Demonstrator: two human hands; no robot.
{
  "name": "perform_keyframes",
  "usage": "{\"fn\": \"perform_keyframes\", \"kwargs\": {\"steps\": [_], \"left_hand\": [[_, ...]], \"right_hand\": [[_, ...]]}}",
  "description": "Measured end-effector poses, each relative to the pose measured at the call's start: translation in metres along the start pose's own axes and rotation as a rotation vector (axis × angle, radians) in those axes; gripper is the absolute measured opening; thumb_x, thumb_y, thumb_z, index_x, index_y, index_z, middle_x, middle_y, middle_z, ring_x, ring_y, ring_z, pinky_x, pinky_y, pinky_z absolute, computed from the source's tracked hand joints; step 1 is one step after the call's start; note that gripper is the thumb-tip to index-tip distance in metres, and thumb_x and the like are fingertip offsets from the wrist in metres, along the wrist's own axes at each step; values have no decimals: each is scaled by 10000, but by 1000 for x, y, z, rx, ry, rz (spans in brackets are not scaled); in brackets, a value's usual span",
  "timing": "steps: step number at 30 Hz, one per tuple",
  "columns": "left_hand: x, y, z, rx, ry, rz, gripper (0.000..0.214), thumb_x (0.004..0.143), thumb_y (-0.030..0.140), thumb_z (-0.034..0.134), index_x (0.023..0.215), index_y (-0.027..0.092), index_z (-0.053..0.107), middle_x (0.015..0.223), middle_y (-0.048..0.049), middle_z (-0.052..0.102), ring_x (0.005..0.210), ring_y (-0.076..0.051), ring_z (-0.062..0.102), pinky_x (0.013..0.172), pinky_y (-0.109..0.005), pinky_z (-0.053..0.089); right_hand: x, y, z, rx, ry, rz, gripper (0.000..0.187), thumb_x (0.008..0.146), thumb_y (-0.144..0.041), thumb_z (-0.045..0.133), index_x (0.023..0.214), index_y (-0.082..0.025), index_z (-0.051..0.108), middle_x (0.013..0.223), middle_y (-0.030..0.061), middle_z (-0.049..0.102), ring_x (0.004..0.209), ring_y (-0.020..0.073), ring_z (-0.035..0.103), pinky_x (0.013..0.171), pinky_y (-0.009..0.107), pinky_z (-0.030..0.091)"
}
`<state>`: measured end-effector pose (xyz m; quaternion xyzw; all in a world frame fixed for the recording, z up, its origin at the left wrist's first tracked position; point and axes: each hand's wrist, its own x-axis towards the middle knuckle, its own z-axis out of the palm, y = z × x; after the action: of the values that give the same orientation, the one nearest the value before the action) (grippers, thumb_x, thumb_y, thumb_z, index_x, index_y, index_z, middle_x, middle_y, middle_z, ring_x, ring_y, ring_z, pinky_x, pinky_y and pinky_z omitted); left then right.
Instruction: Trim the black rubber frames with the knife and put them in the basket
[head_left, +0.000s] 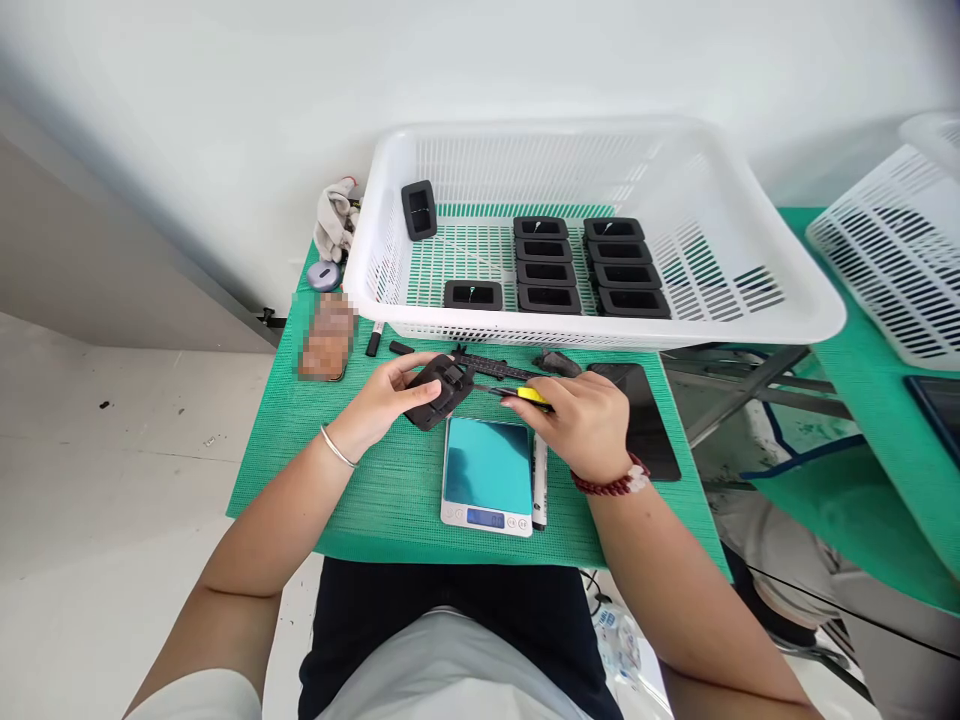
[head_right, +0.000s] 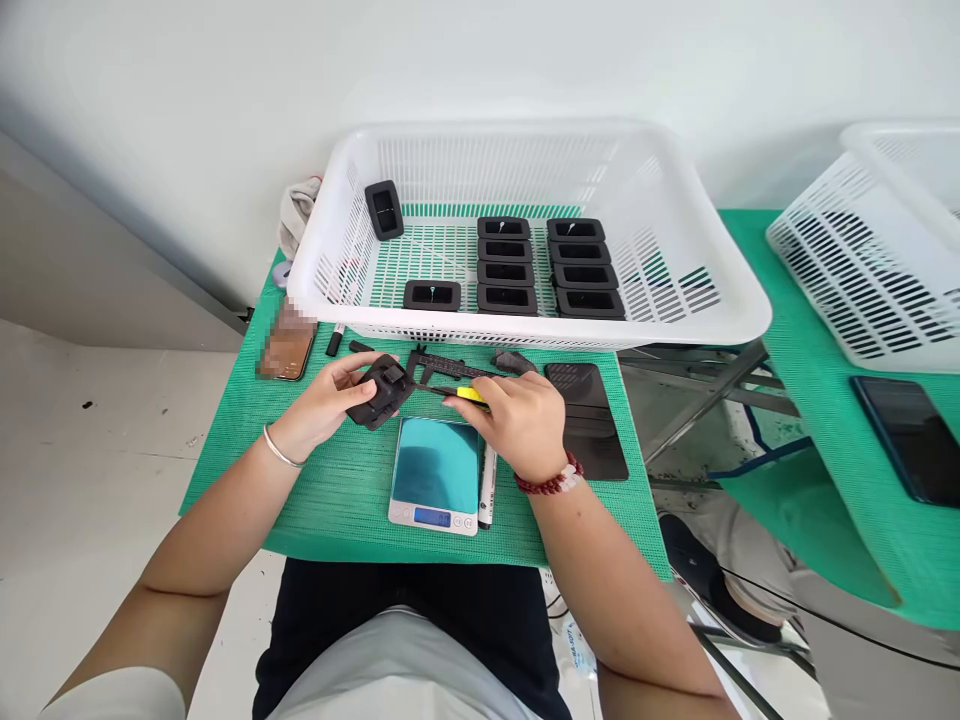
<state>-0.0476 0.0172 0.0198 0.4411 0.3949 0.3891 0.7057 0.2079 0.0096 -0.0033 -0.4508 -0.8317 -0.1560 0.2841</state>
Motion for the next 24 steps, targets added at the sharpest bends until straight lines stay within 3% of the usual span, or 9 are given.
{"fn": "perform_keyframes", "kwargs": {"steps": [3,8,13,18,24], "left_hand": [[0,0,0,7,8,-16,513,706,418,758,1145,196,613,944,-74,721,674,-207,706,609,-317,563],[1,-1,-1,-12,50,-50,446,673,454,771,935,163,557,734,-34,695,582,-208,693,510,-292,549],[1,2,-4,-13,-19,-66,458,646,472,784,889,168,543,683,-15,689,549,-215,684,480,-305,544],[3,-1,-8,47,-43,-8,414,637,413,806,935,160,668,801,-46,727,668,-169,688,600,-263,545],[5,-2,-15,20,-70,8,334,652,365,802,921,182,729,876,-55,738,764,-157,685,684,-254,537]], "right_hand": [[0,-2,-2,-11,34,7,322,863,-467,598,718,-179,613,547,-5,619,488,115,474,553,282,301],[2,-9,-5,21,31,-98,334,873,-446,593,672,-179,583,517,-17,583,483,103,462,559,281,298],[2,-4,-5,4,81,-36,302,862,-435,612,714,-172,595,534,-10,609,483,108,484,543,271,298],[1,-2,-5,97,30,-101,358,867,-465,590,657,-176,585,532,-4,615,466,101,488,547,266,328],[1,-4,-4,111,17,-67,388,872,-491,571,637,-182,584,516,-8,594,473,101,489,550,272,318]]}}
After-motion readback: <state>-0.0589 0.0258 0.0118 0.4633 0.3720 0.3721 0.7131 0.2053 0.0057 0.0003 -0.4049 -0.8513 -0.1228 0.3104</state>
